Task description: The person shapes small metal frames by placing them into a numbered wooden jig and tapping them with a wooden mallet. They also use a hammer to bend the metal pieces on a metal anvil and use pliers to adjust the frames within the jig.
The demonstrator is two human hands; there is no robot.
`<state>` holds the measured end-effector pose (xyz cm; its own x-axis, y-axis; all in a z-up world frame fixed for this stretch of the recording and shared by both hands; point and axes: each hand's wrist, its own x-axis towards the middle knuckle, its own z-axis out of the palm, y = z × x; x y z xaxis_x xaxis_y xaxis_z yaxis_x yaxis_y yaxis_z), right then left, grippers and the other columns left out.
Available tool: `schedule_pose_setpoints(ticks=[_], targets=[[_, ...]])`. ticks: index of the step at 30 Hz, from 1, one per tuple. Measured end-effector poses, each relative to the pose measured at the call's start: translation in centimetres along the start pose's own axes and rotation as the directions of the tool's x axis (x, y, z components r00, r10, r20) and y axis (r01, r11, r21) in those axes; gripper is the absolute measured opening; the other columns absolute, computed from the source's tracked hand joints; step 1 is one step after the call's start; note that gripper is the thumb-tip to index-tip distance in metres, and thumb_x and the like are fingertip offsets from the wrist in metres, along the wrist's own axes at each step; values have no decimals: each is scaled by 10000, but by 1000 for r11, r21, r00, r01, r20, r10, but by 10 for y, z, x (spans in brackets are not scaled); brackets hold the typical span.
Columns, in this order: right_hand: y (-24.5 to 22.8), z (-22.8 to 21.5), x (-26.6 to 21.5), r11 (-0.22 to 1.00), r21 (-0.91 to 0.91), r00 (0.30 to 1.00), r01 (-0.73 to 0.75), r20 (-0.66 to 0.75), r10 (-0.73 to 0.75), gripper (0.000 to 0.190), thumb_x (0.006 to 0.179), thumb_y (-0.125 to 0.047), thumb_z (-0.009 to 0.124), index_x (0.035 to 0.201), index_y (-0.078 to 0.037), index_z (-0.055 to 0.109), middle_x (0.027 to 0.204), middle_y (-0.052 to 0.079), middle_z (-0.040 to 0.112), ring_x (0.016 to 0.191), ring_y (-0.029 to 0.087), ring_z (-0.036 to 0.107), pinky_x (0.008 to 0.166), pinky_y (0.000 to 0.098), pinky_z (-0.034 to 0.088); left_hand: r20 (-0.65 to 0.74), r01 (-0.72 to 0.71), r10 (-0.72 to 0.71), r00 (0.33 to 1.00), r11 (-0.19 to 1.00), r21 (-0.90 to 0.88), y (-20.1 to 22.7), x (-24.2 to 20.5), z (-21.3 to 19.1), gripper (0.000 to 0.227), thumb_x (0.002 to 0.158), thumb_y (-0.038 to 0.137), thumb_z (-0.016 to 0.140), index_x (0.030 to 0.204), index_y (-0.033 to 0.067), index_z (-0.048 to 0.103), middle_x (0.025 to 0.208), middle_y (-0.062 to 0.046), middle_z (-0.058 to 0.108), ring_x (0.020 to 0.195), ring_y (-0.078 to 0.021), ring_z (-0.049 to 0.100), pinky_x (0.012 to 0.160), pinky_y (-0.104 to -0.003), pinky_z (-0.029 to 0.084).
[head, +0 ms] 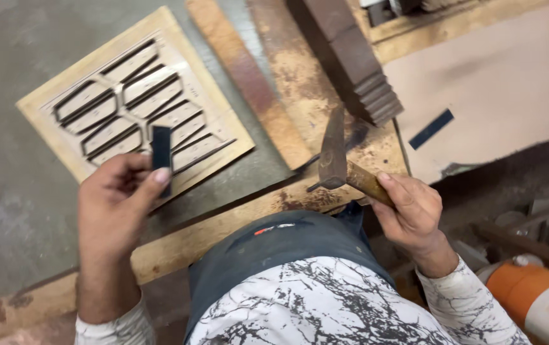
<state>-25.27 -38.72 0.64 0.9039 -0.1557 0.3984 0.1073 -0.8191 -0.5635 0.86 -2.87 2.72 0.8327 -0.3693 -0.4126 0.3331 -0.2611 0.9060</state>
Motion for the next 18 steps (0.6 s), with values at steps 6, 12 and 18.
schedule_pose_setpoints(ticks=[6,12,18], targets=[[2,16,2,959,68,961,-274,62,270,445,903,-32,802,1306,67,641,1043,185,709,865,228,706,789,326,568,-303,56,-92,948,990,-126,-46,-52,-61,228,937,33,772,1128,-39,670,880,-39,703,695,-71,615,635,-201,503],[-10,49,23,966,-3,966,-258,23,258,463,1050,-76,753,1436,75,545,1283,233,679,1125,292,698,972,347,555,-438,42,-104,893,988,-148,-65,-68,-78,258,943,41,771,1156,-54,662,871,-58,703,680,-77,628,607,-219,515],[-26,75,44,933,-183,938,-309,102,331,493,1018,-126,734,1449,13,541,1292,220,640,1168,372,644,1004,453,519,-534,160,-73,843,980,119,-64,-67,-74,383,906,71,789,1243,-50,654,877,-80,734,710,-100,678,608,-258,561]])
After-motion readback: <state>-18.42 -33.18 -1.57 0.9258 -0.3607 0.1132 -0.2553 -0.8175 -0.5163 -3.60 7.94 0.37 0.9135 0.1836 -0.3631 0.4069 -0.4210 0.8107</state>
